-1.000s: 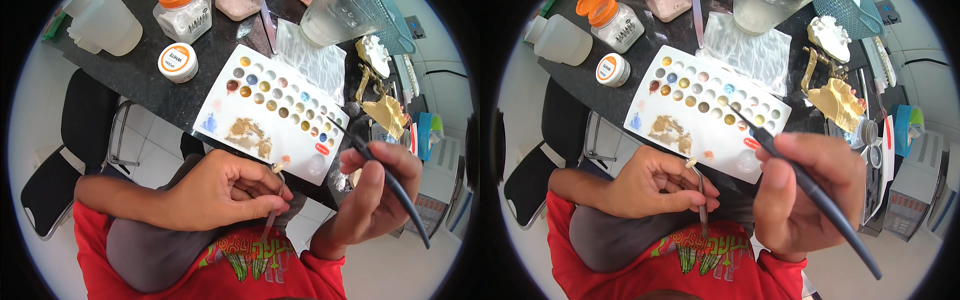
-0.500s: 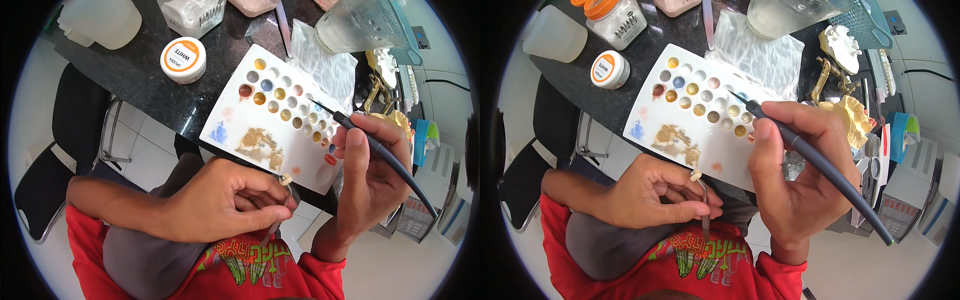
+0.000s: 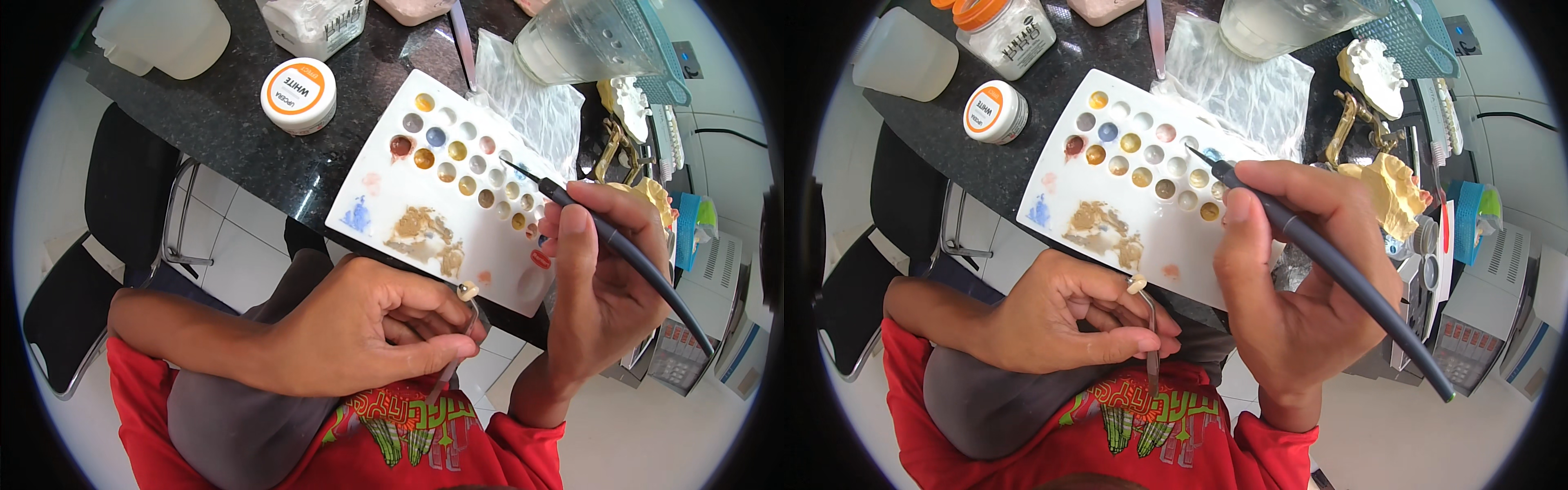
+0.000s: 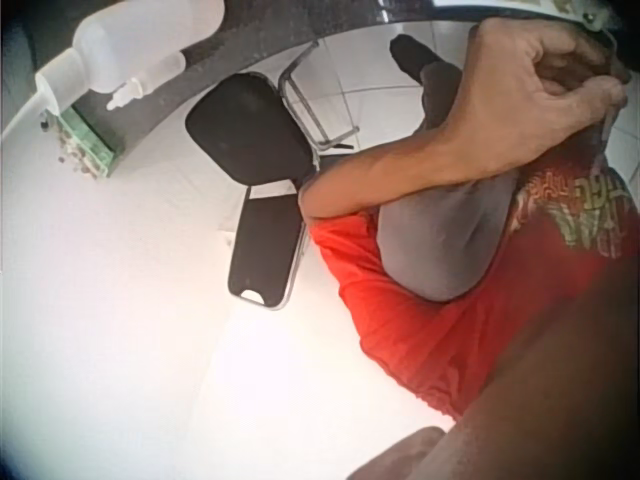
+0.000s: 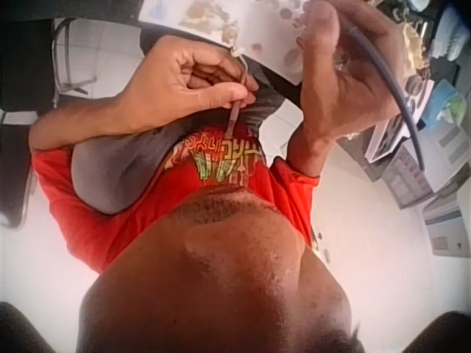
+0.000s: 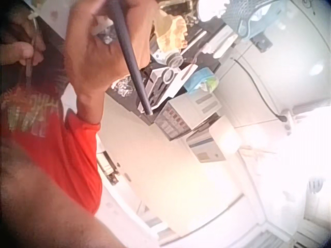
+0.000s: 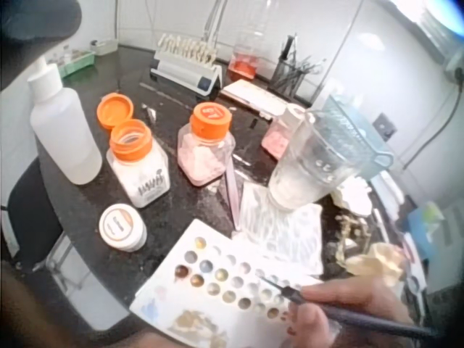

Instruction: The person holds a dental crown with tweezers and applies a liquid from a porcelain palette using a brush, then places the crown onto a ceramic stand.

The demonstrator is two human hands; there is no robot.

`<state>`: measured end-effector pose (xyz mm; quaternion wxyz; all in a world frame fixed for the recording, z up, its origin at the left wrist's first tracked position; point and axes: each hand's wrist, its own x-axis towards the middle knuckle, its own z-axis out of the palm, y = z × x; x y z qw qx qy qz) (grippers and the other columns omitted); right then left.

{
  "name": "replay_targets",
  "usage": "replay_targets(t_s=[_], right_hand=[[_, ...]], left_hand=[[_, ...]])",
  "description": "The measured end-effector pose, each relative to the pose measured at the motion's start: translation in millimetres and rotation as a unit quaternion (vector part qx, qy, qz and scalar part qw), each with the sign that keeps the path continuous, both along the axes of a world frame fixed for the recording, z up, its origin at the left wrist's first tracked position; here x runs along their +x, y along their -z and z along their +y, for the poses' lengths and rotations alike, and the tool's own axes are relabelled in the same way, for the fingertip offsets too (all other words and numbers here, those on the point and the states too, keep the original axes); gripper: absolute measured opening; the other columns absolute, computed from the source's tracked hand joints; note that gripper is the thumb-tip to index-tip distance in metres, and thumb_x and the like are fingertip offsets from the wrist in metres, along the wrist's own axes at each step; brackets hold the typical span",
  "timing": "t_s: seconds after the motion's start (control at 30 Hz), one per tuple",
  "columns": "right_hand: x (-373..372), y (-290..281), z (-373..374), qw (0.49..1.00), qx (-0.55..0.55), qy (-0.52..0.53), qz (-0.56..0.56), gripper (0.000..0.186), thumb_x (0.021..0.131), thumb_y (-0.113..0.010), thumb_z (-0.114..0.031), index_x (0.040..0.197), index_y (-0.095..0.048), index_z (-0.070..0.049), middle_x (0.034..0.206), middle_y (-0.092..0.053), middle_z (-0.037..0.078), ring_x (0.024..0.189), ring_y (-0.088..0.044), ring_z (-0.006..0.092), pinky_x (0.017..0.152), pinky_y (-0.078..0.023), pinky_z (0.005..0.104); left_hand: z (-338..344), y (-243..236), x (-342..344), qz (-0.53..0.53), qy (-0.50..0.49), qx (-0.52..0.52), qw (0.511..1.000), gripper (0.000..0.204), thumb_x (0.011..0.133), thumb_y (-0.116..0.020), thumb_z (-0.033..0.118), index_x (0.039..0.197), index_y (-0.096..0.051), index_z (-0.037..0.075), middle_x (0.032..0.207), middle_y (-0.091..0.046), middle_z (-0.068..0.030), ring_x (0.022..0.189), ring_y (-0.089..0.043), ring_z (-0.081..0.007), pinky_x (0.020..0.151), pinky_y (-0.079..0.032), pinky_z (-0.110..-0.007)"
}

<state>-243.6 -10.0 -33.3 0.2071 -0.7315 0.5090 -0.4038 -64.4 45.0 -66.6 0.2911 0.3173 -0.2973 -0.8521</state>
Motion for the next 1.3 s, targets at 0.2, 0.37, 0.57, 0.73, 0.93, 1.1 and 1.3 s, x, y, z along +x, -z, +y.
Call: replay_targets(t_s=[0.2,0.37,0.57,0.73,0.93,1.1,1.3], right_hand=[[0,0,0,1.0,0.01,0.003,-0.006,0.012,0.086,-0.062,-0.001,0.095,-0.06,0.007,0.078,-0.065,0.01,0.067,-0.063,0.0106,0.057,-0.05,0.0174],[3,0,-1,1.0,-0.012,0.001,-0.011,0.013,0.086,-0.061,-0.003,0.094,-0.06,0.007,0.075,-0.063,0.011,0.065,-0.062,0.0111,0.056,-0.049,0.0175],[-14,-5,18,0.99,-0.046,-0.039,-0.131,0.017,0.086,-0.061,-0.008,0.098,-0.057,0.003,0.077,-0.06,0.014,0.058,-0.061,0.0143,0.053,-0.048,0.0214],[-33,11,50,0.981,-0.06,-0.145,-0.118,0.019,0.084,-0.061,-0.015,0.097,-0.057,-0.002,0.079,-0.058,0.012,0.056,-0.059,0.0167,0.047,-0.045,0.0223],[-34,23,57,0.972,-0.094,-0.191,-0.094,0.028,0.07,-0.067,-0.002,0.096,-0.057,0.0,0.079,-0.06,0.012,0.058,-0.062,0.02,0.047,-0.048,0.0255],[-31,21,54,0.974,-0.091,-0.193,-0.078,0.03,0.067,-0.069,0.0,0.095,-0.058,-0.002,0.077,-0.061,0.011,0.059,-0.063,0.0195,0.047,-0.049,0.0254],[-30,20,55,0.978,-0.084,-0.18,-0.065,0.031,0.067,-0.07,0.0,0.096,-0.059,-0.003,0.077,-0.062,0.01,0.059,-0.063,0.0193,0.048,-0.049,0.0254]], left_hand=[[-1,-1,0,-0.001,0.004,0.014,1.0,0.016,0.088,-0.059,-0.001,0.1,-0.06,-0.011,0.103,-0.064,-0.0165,0.098,-0.065,-0.0217,0.084,-0.055,-0.027],[0,1,-1,0.002,-0.001,0.004,1.0,0.017,0.088,-0.06,0.0,0.101,-0.06,-0.01,0.099,-0.065,-0.0161,0.096,-0.065,-0.0205,0.082,-0.055,-0.026],[0,-1,0,-0.002,-0.003,-0.014,1.0,0.018,0.088,-0.06,0.0,0.103,-0.06,-0.009,0.097,-0.066,-0.0166,0.093,-0.066,-0.019,0.08,-0.055,-0.025],[0,-1,-1,-0.001,-0.011,-0.02,1.0,0.017,0.088,-0.059,-0.001,0.102,-0.06,-0.009,0.097,-0.066,-0.0168,0.093,-0.066,-0.0187,0.08,-0.055,-0.024],[2,-1,-3,-0.003,-0.039,-0.021,0.999,0.013,0.088,-0.058,-0.001,0.098,-0.059,-0.01,0.095,-0.066,-0.0173,0.092,-0.066,-0.0193,0.078,-0.056,-0.026],[3,-2,-3,0.001,-0.036,-0.014,0.999,0.02,0.088,-0.061,0.005,0.101,-0.059,-0.01,0.095,-0.067,-0.0133,0.089,-0.065,-0.0139,0.078,-0.054,-0.024],[2,-3,-3,-0.005,-0.031,-0.005,0.999,0.021,0.088,-0.061,0.005,0.103,-0.059,-0.01,0.096,-0.066,-0.014,0.089,-0.065,-0.014,0.078,-0.054,-0.024]])
